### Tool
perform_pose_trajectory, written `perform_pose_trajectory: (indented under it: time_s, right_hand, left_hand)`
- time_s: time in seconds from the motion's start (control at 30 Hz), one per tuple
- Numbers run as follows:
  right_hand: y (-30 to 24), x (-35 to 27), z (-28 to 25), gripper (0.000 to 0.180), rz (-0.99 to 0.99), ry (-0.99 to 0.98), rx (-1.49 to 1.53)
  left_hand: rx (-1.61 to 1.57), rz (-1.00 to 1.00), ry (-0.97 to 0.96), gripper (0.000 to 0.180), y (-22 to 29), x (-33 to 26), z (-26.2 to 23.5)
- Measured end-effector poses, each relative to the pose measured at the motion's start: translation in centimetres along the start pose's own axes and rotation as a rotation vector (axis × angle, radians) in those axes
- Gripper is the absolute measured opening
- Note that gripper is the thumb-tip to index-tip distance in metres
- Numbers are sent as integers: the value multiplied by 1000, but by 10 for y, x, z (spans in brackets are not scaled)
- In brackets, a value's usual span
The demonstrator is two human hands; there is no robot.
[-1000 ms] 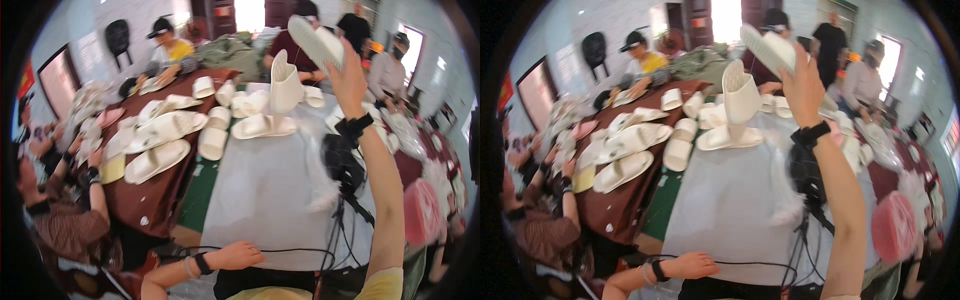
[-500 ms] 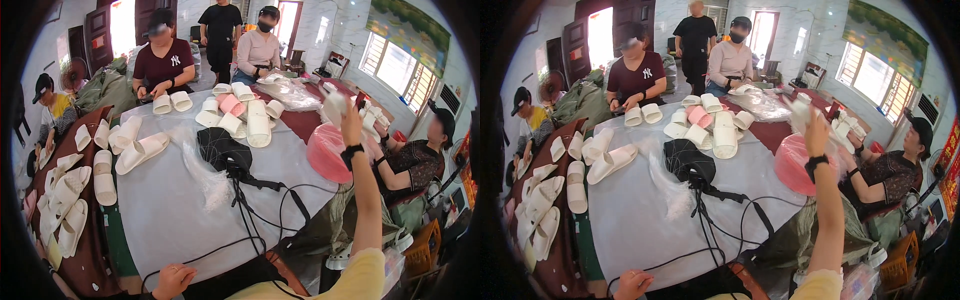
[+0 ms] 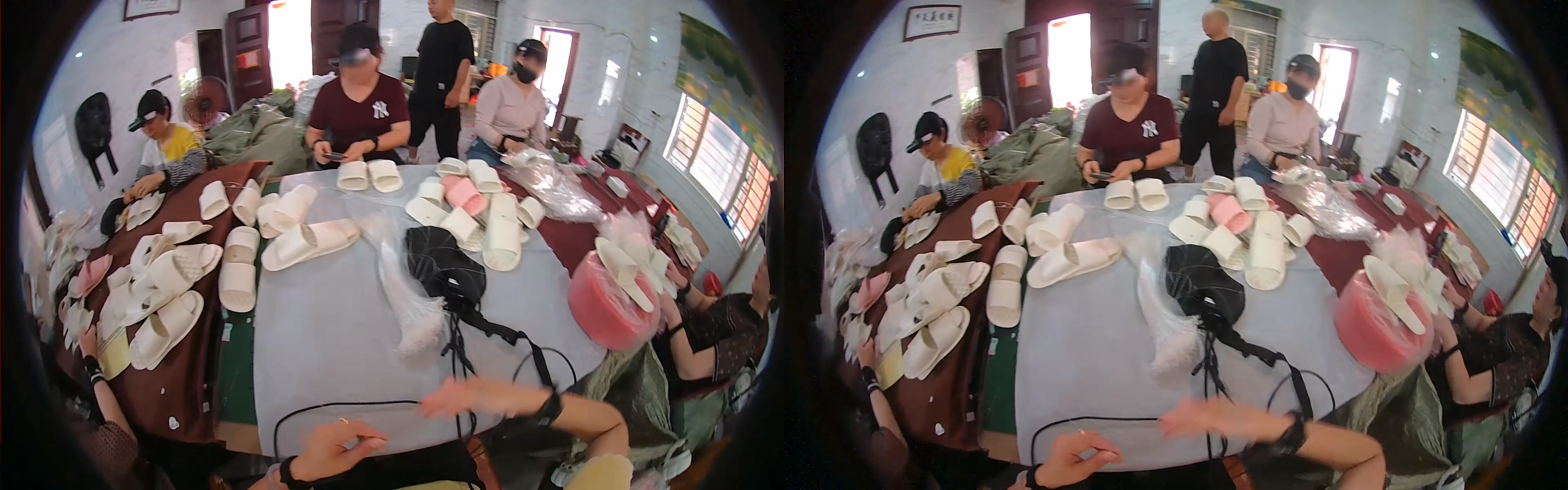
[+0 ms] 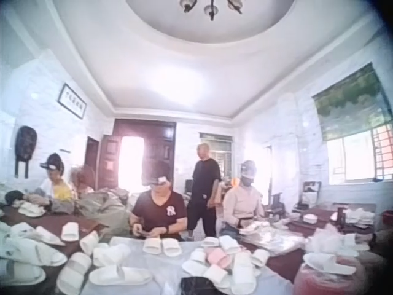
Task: Assembling, inspecting, and preparing sandals for packaging in a footwear manufacturing facility.
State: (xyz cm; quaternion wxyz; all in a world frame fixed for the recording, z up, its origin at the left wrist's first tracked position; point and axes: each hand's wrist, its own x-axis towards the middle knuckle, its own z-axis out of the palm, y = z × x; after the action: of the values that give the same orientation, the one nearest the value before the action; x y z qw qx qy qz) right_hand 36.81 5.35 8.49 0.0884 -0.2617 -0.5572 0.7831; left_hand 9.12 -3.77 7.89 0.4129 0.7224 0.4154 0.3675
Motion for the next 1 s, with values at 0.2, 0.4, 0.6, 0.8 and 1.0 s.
perform_pose_trajectory:
  time_s: [0.2, 0.4, 0.6, 0.8, 1.0]
  right_hand:
    - [11, 67, 73, 45, 86, -223, 753]
    - [-18, 77, 51, 28, -170, 205, 857]
    - [-19, 71, 31, 22, -185, 374, 831]
    - [-28, 65, 7, 16, -159, 433, 878]
    - [-40, 39, -39, 22, -462, 668, 918]
  left_hand:
    - [-443, 52, -67, 7, 30, 0, 26]
    - [-401, -25, -3, 8, 3, -27, 24]
    - [-529, 280, -247, 7, -1, -23, 15]
    - [-1027, 225, -326, 12, -15, -25, -7]
    - [-886, 170, -372, 12, -27, -20, -48]
